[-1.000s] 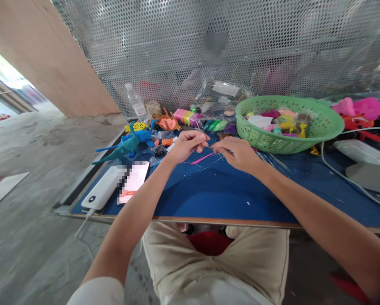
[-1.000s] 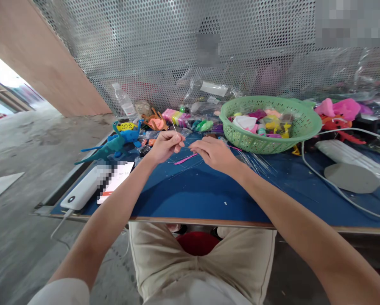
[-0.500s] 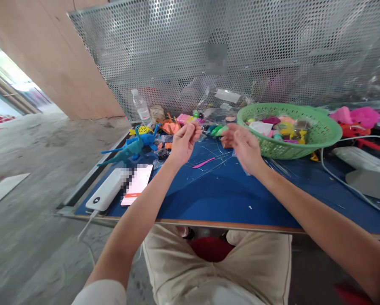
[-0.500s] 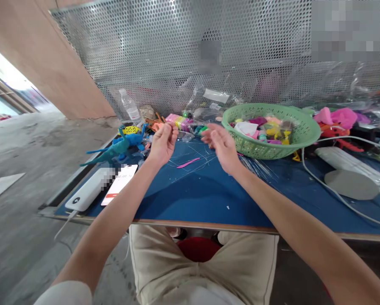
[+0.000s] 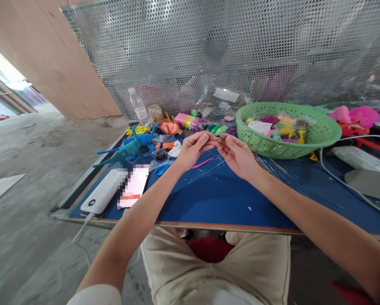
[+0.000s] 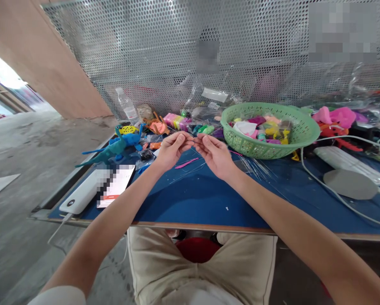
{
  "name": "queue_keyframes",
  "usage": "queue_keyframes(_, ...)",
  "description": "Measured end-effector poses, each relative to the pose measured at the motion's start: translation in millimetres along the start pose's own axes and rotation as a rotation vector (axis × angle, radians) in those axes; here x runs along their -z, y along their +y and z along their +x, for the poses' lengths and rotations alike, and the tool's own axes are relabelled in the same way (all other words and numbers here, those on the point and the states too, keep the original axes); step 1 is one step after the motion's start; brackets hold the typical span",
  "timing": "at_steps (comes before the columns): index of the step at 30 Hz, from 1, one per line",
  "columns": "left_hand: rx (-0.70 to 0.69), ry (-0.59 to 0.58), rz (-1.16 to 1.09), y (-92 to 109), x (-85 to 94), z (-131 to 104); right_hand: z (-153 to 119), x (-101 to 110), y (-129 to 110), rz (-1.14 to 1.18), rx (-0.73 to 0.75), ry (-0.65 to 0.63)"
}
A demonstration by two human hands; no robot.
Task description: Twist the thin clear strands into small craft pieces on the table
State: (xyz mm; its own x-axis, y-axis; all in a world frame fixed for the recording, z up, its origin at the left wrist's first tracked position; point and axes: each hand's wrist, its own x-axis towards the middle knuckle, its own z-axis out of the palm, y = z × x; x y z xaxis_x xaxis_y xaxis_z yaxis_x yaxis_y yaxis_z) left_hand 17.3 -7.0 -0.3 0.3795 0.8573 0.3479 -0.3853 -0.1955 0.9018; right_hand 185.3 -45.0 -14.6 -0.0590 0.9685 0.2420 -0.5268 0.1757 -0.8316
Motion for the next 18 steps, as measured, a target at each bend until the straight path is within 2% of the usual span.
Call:
queue_keyframes(3, 0.038, -0.032, -0.061, -1.6, -2.9, -0.7, 2.1, 3.3, 0.4, -0.020, 0.079, -0.014)
queue_keyframes(8, 0.128, -0.002, -0.187, -0.3, -11.8, -3.9, 3.5, 7.2, 1.7, -0.122, 0.165, -0.052)
queue_keyframes(12, 0.122, -0.011, -0.216, 1.3, -14.9, -7.0, 3.0, 7.5, 0.4, -0.102, 0.147, -0.100)
queue_keyframes(15, 0.114, -0.050, -0.191, 3.9, -14.5, -8.2, 2.8, 7.5, -2.4, -0.045, 0.107, -0.147)
queue_keyframes(18, 0.092, -0.100, -0.171, 7.7, -13.7, -8.3, 3.6, 9.6, -6.4, -0.079, 0.127, -0.171)
